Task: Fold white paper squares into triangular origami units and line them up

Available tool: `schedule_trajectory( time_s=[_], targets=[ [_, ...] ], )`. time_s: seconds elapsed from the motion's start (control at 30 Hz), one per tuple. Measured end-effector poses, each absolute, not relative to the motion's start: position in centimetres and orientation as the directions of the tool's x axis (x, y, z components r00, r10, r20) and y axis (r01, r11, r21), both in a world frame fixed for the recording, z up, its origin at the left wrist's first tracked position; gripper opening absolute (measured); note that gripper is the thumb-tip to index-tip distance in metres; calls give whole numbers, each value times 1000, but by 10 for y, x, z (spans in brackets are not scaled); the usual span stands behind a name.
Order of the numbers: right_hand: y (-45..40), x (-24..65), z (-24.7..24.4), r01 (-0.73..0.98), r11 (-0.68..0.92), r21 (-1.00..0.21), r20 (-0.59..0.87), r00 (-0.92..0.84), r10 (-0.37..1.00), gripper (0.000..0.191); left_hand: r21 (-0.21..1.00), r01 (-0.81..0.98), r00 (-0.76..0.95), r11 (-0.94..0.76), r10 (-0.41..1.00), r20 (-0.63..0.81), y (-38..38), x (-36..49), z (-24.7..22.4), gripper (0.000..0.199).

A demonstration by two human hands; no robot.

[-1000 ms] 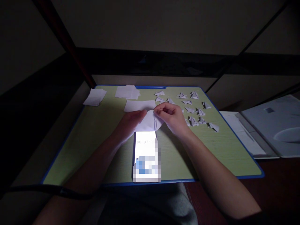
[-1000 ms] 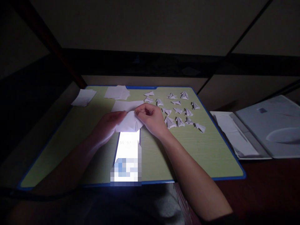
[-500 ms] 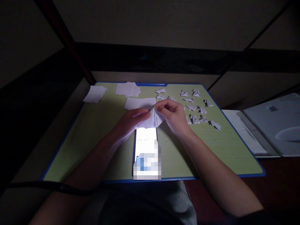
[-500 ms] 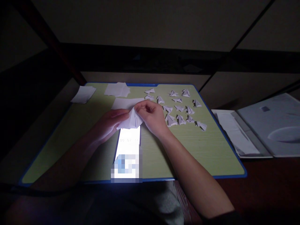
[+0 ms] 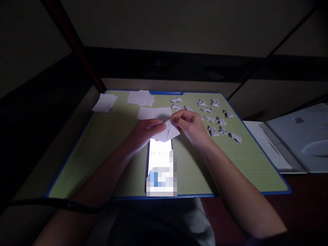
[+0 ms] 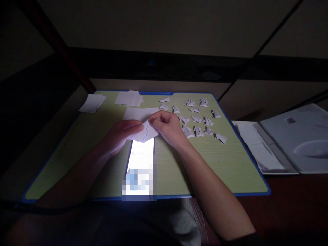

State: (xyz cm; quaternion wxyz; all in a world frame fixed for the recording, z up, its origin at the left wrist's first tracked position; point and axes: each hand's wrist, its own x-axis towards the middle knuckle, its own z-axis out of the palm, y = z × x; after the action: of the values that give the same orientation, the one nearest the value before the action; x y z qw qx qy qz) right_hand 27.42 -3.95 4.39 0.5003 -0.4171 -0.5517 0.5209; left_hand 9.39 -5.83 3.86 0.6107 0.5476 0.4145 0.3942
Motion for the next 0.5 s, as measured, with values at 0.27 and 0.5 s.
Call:
schedule_trajectory(
  time_s=[0.27,0.5],
  targets=[
    [-41,272,47,-71,107,-992,117,-170,978,15,998,38,325,56,943,-66,-59,95,42,28],
    [-41,273,45,-86,112,-990,127,-189,974,16,998,27,338,58,939,-64,-59,95,41,26]
  ],
)
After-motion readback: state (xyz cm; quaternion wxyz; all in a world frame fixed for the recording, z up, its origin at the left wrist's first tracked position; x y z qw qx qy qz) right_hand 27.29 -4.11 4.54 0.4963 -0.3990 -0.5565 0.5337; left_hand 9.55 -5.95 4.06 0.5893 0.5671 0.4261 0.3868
